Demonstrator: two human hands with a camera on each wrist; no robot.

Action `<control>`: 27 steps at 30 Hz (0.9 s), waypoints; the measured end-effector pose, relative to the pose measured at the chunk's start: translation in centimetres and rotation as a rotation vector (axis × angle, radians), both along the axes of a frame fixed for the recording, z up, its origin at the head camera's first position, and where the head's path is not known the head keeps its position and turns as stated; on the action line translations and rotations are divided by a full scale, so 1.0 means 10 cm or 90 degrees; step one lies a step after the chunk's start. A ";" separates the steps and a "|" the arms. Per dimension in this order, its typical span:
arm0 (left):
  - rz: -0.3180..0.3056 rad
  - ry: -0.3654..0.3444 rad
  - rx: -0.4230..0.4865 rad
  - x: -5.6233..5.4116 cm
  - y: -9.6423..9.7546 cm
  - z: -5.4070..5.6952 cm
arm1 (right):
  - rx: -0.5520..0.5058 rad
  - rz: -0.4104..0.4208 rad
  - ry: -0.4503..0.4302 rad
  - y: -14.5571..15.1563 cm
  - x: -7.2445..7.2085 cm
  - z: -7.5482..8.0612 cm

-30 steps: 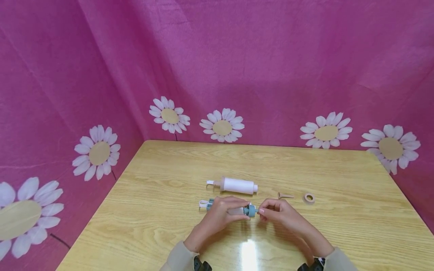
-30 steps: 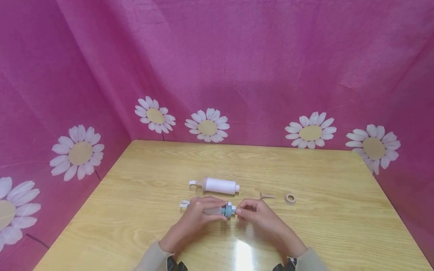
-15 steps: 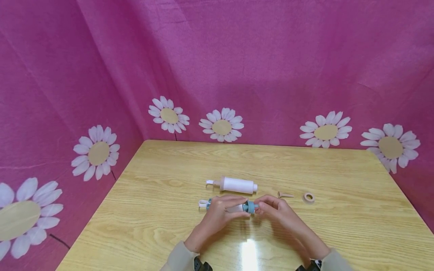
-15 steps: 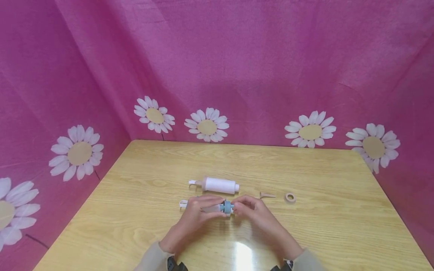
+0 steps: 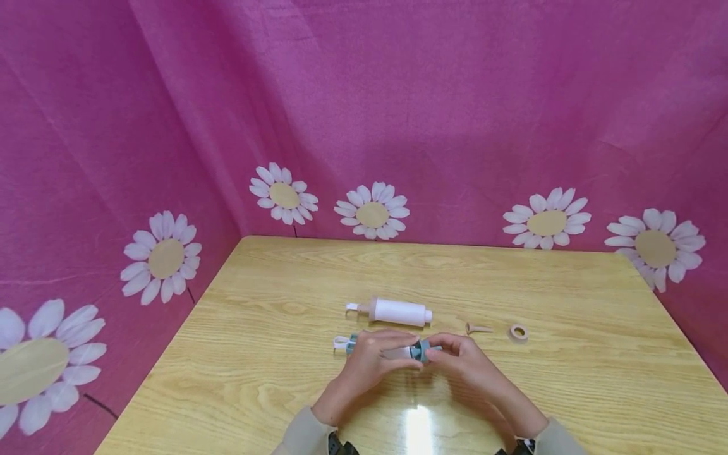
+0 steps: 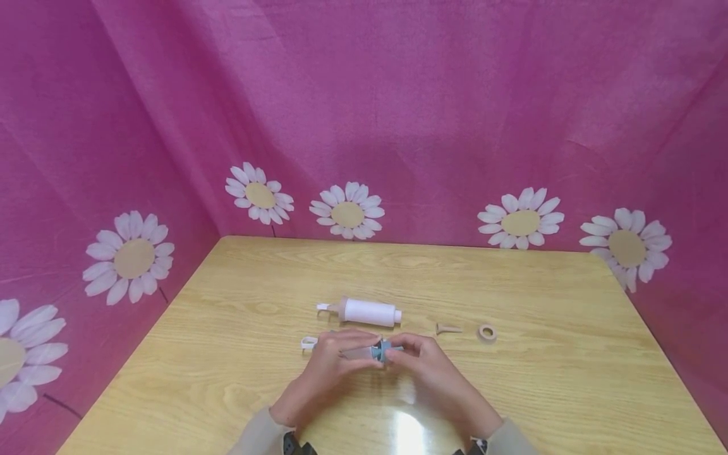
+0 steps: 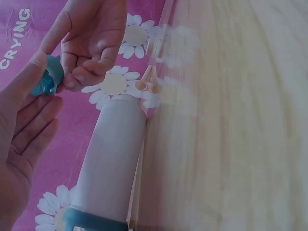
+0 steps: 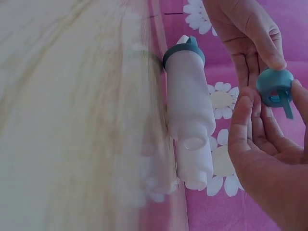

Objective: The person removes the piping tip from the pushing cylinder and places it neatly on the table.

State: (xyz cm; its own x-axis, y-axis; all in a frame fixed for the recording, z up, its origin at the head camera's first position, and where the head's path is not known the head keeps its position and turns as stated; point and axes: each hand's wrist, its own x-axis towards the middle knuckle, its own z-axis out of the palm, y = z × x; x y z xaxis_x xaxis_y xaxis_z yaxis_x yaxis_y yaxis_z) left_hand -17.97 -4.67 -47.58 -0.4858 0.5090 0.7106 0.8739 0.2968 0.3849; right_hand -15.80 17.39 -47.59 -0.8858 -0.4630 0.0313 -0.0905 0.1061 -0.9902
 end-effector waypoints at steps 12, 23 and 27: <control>-0.027 -0.140 0.008 0.01 -0.06 0.00 | 0.028 -0.055 0.071 0.01 0.06 0.00; 0.001 -0.159 0.020 -0.02 -0.11 -0.04 | 0.022 -0.080 0.132 0.02 0.07 0.01; 0.010 -0.168 0.026 -0.03 -0.13 -0.06 | 0.032 -0.086 0.132 0.05 0.07 0.01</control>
